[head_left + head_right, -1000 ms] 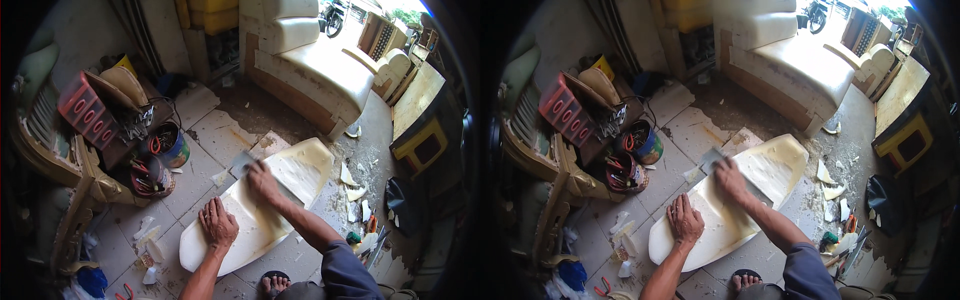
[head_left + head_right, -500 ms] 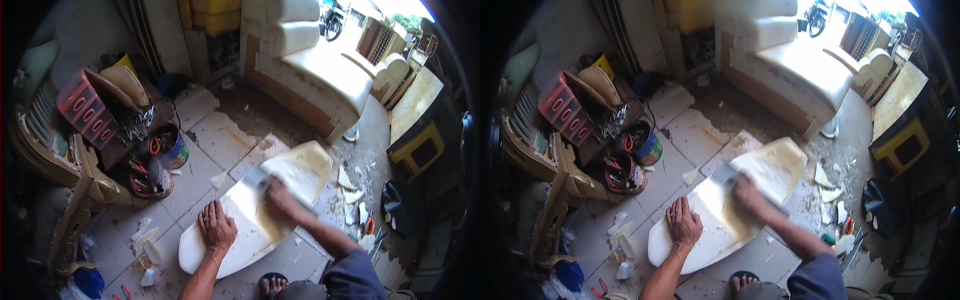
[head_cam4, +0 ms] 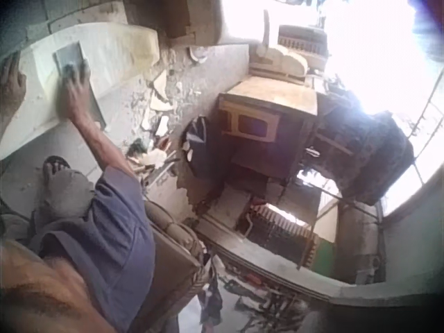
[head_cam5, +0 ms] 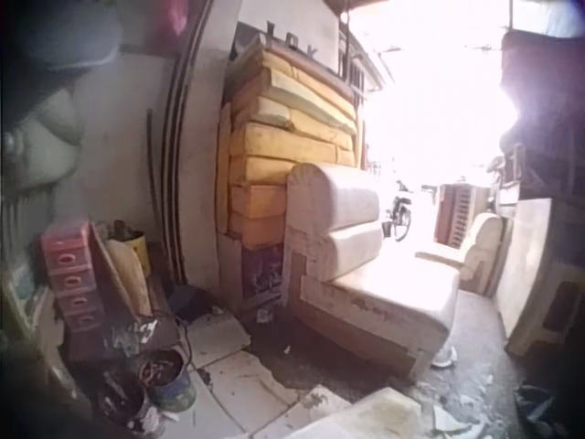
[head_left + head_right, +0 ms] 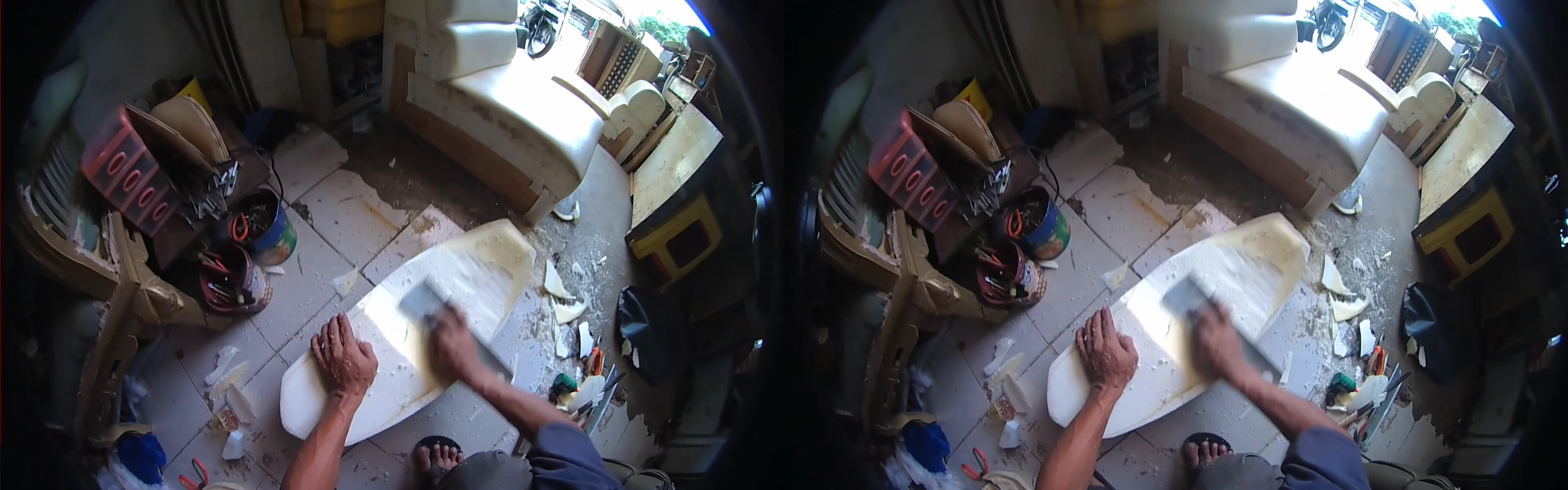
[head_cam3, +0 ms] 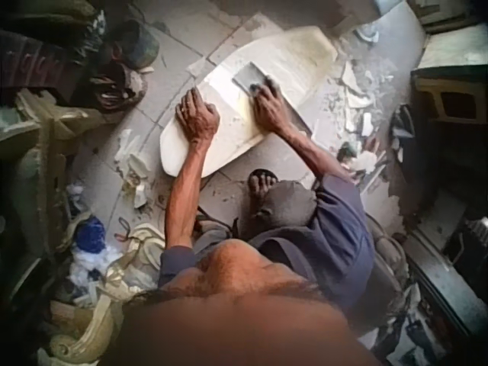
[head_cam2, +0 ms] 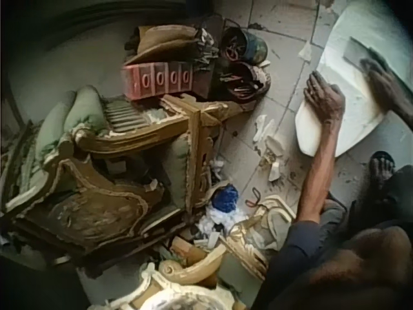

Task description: The person shapes a foam seat by cutting it with a long blade and then smoothing the surface with a tool.

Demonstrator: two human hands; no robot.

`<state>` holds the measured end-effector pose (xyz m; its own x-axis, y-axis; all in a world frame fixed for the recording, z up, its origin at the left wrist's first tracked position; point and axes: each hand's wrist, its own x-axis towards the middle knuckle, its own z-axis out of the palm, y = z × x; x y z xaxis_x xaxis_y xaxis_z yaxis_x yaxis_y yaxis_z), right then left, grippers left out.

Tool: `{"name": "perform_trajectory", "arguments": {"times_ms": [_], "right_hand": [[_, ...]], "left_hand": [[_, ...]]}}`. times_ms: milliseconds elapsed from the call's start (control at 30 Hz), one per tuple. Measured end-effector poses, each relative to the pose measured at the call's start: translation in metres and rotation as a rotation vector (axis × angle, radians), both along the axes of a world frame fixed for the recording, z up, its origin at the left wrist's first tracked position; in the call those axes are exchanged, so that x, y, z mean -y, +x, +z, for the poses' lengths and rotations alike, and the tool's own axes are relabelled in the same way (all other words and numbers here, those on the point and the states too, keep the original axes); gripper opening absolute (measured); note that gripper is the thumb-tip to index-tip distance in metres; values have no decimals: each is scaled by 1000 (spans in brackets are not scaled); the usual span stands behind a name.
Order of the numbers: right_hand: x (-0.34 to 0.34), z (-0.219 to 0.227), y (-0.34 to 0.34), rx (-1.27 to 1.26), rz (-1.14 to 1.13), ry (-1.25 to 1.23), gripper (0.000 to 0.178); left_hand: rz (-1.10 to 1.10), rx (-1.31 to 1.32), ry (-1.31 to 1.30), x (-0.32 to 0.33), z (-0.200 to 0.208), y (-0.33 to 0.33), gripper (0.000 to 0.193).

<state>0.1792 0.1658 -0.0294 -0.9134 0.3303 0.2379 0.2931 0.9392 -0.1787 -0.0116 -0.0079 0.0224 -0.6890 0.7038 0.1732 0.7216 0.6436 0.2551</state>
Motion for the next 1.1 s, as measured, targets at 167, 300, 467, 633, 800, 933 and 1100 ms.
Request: {"name": "perform_trajectory", "arguments": {"times_ms": [167, 300, 467, 633, 800, 933, 1100], "right_hand": [[-85, -4, 44, -123, -394, -21, 35], [-8, 7, 27, -167, -81, 63, 28], [-89, 5, 44, -158, -364, 44, 38], [0, -9, 32, -75, -225, 44, 43], [-75, 0, 60, -125, -341, -69, 36], [4, -17, 50, -90, -212, 46, 38], [-28, 18, 66, -106, -300, -32, 36]], "left_hand": [[-59, 2, 22, -3, -3, 9, 63], [-19, 4, 6, -10, 0, 8, 64], [-56, -23, 23, -6, 4, 8, 64], [-19, -4, 17, -10, 9, 8, 62], [-74, -10, 67, -12, 6, 10, 62], [-28, 19, 11, -15, 3, 9, 62], [-60, 4, 68, -12, 9, 9, 61]]}}
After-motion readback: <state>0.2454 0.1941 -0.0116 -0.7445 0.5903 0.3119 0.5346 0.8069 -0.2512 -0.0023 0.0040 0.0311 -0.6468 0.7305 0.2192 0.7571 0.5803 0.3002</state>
